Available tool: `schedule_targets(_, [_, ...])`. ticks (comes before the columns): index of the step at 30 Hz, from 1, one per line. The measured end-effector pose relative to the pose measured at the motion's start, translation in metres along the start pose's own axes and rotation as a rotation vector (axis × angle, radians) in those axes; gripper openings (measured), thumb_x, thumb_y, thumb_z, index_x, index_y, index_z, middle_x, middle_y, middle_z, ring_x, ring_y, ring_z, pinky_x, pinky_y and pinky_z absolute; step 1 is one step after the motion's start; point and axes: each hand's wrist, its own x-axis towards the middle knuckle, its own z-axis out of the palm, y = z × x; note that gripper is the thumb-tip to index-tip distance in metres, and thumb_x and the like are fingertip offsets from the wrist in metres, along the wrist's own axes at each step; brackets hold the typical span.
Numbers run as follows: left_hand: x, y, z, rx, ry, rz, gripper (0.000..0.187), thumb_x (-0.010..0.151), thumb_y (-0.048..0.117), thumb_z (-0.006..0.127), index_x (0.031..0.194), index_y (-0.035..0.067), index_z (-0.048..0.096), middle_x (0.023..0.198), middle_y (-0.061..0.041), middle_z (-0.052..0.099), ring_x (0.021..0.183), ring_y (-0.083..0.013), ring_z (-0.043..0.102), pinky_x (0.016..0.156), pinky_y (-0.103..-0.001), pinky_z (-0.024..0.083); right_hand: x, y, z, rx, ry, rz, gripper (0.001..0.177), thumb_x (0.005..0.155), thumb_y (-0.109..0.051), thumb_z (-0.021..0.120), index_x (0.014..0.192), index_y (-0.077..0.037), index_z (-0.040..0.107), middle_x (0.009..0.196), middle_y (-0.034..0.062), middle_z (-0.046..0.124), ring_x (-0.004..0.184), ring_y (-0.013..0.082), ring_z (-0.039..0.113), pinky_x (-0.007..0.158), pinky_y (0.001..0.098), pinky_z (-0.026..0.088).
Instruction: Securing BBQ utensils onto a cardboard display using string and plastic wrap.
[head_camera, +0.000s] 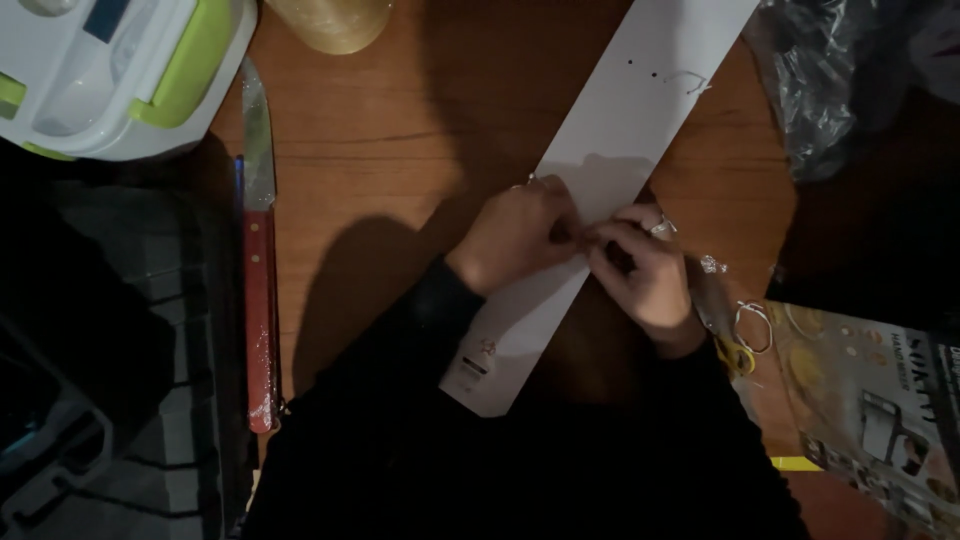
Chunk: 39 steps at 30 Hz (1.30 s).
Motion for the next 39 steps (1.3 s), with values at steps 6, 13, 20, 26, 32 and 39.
schedule_targets(6, [-0.003, 0.006, 0.004, 0.008, -0.016, 0.071, 0.025, 0.076, 0.029, 0.084, 0.077, 0.007, 0.072, 0.094, -0.011, 0.067, 0.085, -0.0309, 0.069, 0.073, -0.044, 0.055, -0.009, 0.015, 0.011, 0.048, 0.078, -0.009, 0.021, 0.084, 0.004, 0.080, 0.103, -0.003, 0.075, 0.108, 0.0126, 0.065, 0.106, 0.0289, 0.065, 0.092, 0.0385, 0.053])
schedule_targets(13, [-0.004, 0.010, -0.003, 0.037, -0.071, 0.053, 0.021, 0.084, 0.025, 0.080, 0.085, 0.005, 0.074, 0.100, -0.011, 0.067, 0.092, -0.0307, 0.068, 0.081, -0.044, 0.055, -0.002, 0.015, 0.002, 0.152, 0.042, -0.011, 0.017, 0.086, 0.003, 0.078, 0.102, -0.002, 0.074, 0.103, 0.0125, 0.065, 0.100, 0.0253, 0.065, 0.085, 0.0346, 0.052])
schedule_targets(20, [-0.001, 0.008, -0.017, 0.083, -0.193, 0.035, 0.026, 0.082, 0.030, 0.080, 0.090, 0.006, 0.076, 0.107, -0.013, 0.068, 0.098, -0.0338, 0.067, 0.084, -0.045, 0.054, 0.033, 0.004, -0.055, 0.069, 0.052, 0.186, 0.020, 0.102, -0.004, 0.076, 0.121, 0.000, 0.072, 0.109, 0.0141, 0.075, 0.093, 0.0252, 0.074, 0.083, 0.0344, 0.057])
schedule_targets(26, [0.020, 0.026, -0.036, 0.286, -0.308, -0.056, 0.034, 0.087, 0.038, 0.078, 0.103, 0.007, 0.074, 0.109, -0.014, 0.068, 0.103, -0.0346, 0.065, 0.086, -0.045, 0.054, 0.087, 0.043, -0.088, -0.151, 0.215, 0.109, 0.032, 0.100, -0.003, 0.079, 0.130, 0.003, 0.072, 0.123, 0.0209, 0.074, 0.109, 0.0308, 0.073, 0.080, 0.0362, 0.057])
schedule_targets(32, [0.068, 0.026, -0.015, 0.368, -0.186, 0.213, 0.072, 0.084, 0.046, 0.080, 0.133, -0.001, 0.057, 0.139, -0.025, 0.055, 0.126, -0.0418, 0.055, 0.105, -0.049, 0.045, 0.106, 0.090, -0.066, -0.267, 0.155, -0.050, 0.043, 0.092, 0.000, 0.081, 0.133, 0.005, 0.069, 0.128, 0.0238, 0.070, 0.111, 0.0363, 0.070, 0.095, 0.0409, 0.056])
schedule_targets(39, [0.097, 0.026, 0.033, 0.508, -0.047, 0.208, 0.096, 0.076, 0.058, 0.082, 0.145, 0.001, 0.046, 0.154, -0.029, 0.035, 0.145, -0.0492, 0.031, 0.117, -0.063, 0.024, 0.107, 0.096, -0.056, -0.337, 0.061, 0.014, 0.029, 0.094, 0.001, 0.072, 0.123, 0.002, 0.071, 0.118, 0.0227, 0.070, 0.106, 0.0412, 0.066, 0.093, 0.0458, 0.054])
